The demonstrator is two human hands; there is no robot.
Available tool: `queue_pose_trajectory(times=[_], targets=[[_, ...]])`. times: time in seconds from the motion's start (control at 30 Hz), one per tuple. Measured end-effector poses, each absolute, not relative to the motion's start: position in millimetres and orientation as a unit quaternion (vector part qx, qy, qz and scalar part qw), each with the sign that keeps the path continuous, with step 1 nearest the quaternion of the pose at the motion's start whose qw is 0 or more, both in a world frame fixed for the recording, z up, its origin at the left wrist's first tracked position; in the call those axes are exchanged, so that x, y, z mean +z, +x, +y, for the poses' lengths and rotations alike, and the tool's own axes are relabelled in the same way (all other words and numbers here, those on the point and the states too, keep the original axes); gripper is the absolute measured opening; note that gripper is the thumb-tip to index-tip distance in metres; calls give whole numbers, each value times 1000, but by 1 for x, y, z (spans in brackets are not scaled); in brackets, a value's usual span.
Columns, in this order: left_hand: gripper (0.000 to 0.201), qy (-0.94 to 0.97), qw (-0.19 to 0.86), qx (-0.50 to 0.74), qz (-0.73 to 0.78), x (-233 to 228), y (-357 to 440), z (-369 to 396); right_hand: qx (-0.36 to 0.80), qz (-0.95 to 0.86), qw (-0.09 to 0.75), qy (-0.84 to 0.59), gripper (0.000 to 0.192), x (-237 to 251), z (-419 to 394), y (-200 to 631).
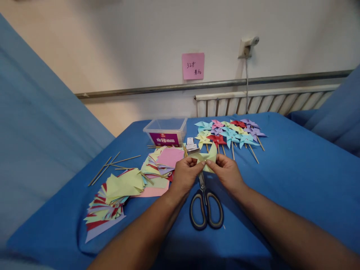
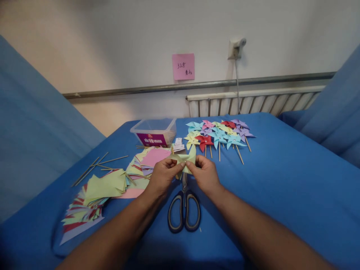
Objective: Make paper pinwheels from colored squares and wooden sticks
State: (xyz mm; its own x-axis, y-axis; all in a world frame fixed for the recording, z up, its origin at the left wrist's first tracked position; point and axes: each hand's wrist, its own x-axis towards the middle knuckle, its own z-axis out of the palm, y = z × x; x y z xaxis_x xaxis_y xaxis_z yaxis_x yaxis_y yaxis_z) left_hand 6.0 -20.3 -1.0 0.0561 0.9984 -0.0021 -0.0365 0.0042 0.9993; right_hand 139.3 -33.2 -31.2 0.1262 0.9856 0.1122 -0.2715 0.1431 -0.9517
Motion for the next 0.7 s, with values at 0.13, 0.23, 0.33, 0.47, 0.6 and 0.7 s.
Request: queue_pose_trajectory(times=[0.13,0.23,0.33,0.47,0.6,0.7], targets=[[25,524,519,494,461,-7,8,-19,480,-419,634,-438,31,-35,-27,143],[35,576,453,502,458,-6,8,-21,458,-385,661,-454,32,-36,-21,146],[42,696,248,495,457,-2,7,-25,468,-332,680,-456,33,-33,-19,147],[40,821,49,407,397,0,8,-29,536,-282,679,-415,31,-29,-25,141],[39,857,-8,336,389,-4,11,-29,587,-255,665,-385,26,-26,-32,136],[33,858,-39,328,394,-4,10,-28,599,-257,653,-384,26,-23,-35,136]])
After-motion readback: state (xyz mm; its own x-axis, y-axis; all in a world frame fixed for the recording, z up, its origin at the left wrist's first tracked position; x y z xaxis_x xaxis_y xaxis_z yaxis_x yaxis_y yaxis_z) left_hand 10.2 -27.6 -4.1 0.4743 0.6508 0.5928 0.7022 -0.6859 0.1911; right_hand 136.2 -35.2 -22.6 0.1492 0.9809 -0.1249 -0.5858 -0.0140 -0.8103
